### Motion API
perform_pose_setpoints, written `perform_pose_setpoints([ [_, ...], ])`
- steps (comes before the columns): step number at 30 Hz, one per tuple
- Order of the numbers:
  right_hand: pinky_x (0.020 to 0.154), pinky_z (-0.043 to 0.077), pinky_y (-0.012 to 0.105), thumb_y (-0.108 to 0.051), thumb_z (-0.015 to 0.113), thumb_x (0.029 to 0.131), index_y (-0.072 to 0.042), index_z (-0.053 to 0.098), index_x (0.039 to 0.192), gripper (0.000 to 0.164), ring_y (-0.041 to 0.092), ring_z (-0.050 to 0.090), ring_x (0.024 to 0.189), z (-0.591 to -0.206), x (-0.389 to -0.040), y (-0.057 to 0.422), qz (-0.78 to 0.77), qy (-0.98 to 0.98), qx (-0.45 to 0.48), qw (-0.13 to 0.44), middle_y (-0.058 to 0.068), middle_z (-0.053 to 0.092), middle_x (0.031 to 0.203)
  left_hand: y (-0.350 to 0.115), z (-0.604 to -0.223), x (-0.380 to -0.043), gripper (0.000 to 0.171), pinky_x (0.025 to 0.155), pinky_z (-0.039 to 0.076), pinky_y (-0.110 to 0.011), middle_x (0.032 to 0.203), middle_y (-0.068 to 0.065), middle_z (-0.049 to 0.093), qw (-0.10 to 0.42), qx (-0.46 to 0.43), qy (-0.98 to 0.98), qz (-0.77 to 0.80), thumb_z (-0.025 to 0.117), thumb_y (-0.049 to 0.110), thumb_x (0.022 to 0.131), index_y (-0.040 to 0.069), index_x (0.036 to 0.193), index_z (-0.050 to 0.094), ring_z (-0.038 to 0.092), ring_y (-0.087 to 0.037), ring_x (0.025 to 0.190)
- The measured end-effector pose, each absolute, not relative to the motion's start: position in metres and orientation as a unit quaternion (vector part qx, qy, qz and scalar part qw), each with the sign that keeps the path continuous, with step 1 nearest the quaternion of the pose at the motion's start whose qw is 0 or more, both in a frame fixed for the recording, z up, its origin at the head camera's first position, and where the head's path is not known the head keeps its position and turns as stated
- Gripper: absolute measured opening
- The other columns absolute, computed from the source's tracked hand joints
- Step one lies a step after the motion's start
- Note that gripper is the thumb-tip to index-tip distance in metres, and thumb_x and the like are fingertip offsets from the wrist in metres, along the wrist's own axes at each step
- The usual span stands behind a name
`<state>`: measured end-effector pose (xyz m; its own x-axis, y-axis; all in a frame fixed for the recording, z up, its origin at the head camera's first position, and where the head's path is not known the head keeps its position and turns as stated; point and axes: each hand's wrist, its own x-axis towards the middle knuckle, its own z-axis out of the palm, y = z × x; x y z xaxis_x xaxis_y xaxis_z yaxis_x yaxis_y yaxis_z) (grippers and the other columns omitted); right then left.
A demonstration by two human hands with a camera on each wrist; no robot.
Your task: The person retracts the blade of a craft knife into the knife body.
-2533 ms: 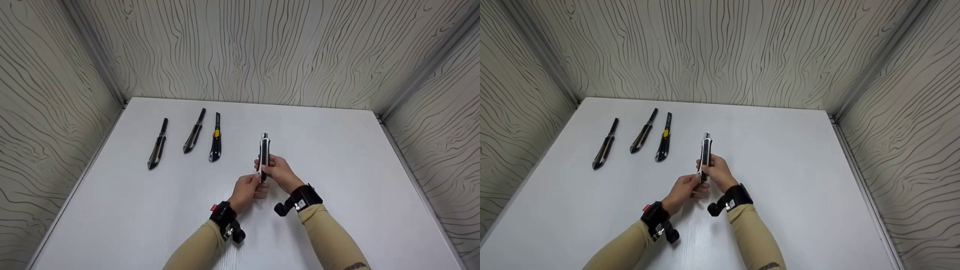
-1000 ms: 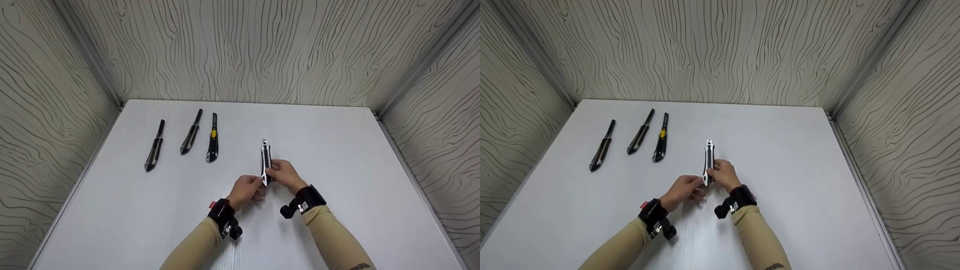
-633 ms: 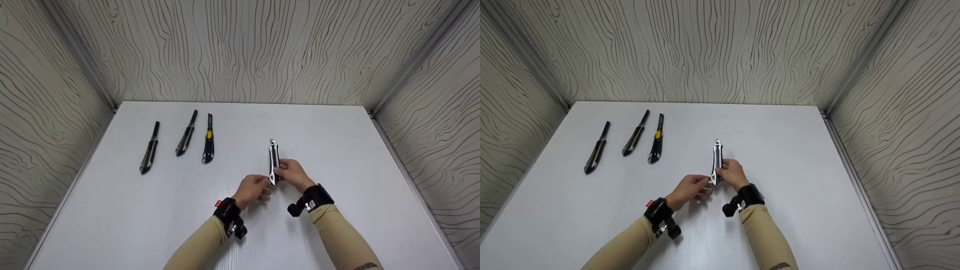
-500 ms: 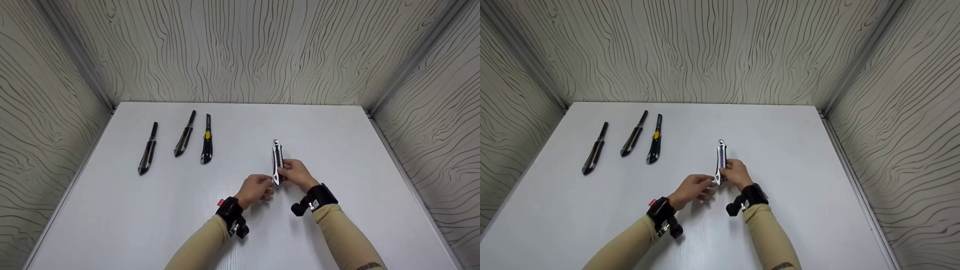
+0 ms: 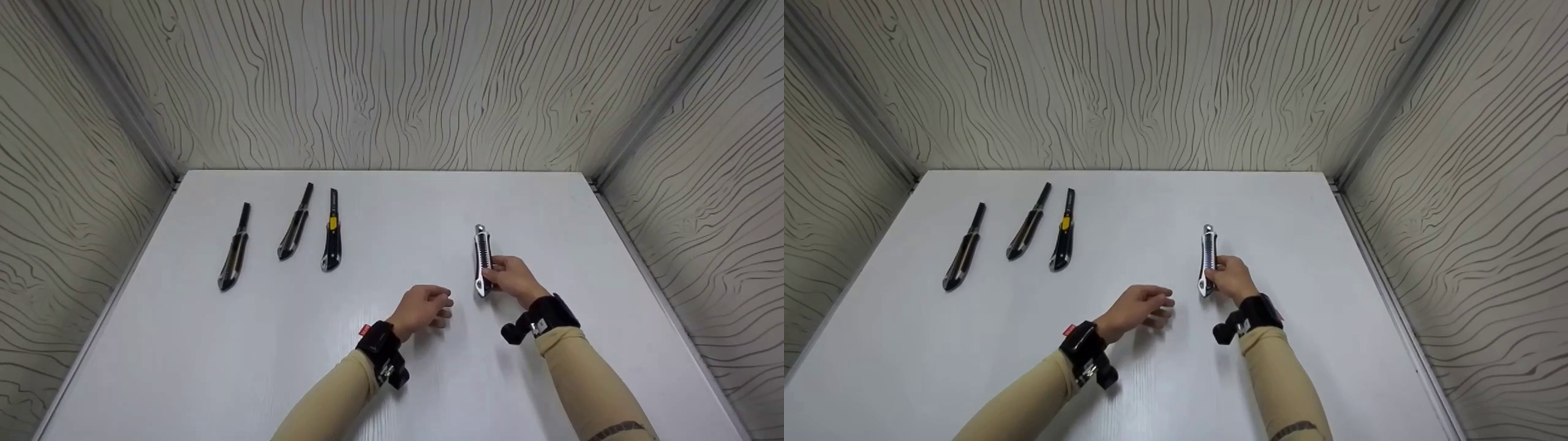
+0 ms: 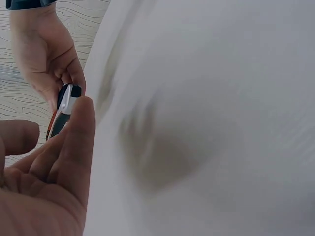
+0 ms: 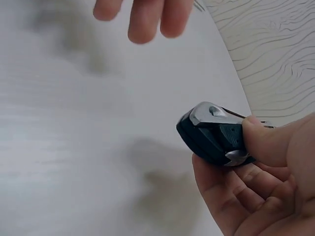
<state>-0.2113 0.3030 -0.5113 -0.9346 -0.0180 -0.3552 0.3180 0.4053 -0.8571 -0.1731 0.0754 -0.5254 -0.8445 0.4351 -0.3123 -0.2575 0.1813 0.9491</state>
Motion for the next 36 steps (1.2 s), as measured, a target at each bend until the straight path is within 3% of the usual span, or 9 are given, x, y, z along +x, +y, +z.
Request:
perform_pose_setpoints([
  [11, 0.073, 0.056, 0.021, -0.009, 0.053, 0.099, 0.018, 0.036, 0.139, 0.051, 0.008, 0.064, 0.083, -0.514, -0.214, 0.339, -0.487, 0.852, 0.116, 0.153, 0.032, 0.058, 0.124, 0.064, -0.527, -0.174, 0.035, 0.075, 0.061, -0.030, 0.117, -0.015, 0.069, 0.270, 0.065, 0.721, 0.635, 0.051, 0.017, 0.100, -0.002, 0.129, 0.058, 0.070, -0.020, 0.093],
  [21, 0.072, 0.051, 0.020, -0.014, 0.057, 0.096, 0.016, 0.042, 0.136, 0.052, 0.018, 0.065, 0.092, -0.512, -0.216, 0.354, -0.408, 0.892, 0.142, 0.137, 0.032, 0.057, 0.127, 0.060, -0.530, -0.177, 0.034, 0.073, 0.061, -0.028, 0.117, -0.016, 0.069, 0.274, 0.053, 0.718, 0.638, 0.051, 0.016, 0.101, -0.002, 0.128, 0.059, 0.071, -0.019, 0.093],
  [30, 0.084, 0.050, 0.034, -0.020, 0.060, 0.093, 0.012, 0.049, 0.134, 0.053, 0.031, 0.063, 0.099, -0.513, -0.216, 0.356, -0.344, 0.920, 0.141, 0.121, 0.031, 0.060, 0.122, 0.062, -0.530, -0.177, 0.034, 0.072, 0.061, -0.027, 0.115, -0.017, 0.069, 0.273, 0.053, 0.709, 0.648, 0.051, 0.014, 0.100, -0.005, 0.127, 0.059, 0.071, -0.021, 0.093],
  [36, 0.087, 0.049, 0.038, -0.022, 0.062, 0.092, 0.009, 0.053, 0.132, 0.051, 0.034, 0.062, 0.100, -0.514, -0.217, 0.357, -0.327, 0.926, 0.149, 0.113, 0.030, 0.062, 0.121, 0.067, -0.529, -0.176, 0.034, 0.071, 0.061, -0.027, 0.114, -0.018, 0.069, 0.269, 0.061, 0.710, 0.648, 0.051, 0.013, 0.099, -0.006, 0.126, 0.059, 0.071, -0.022, 0.092],
])
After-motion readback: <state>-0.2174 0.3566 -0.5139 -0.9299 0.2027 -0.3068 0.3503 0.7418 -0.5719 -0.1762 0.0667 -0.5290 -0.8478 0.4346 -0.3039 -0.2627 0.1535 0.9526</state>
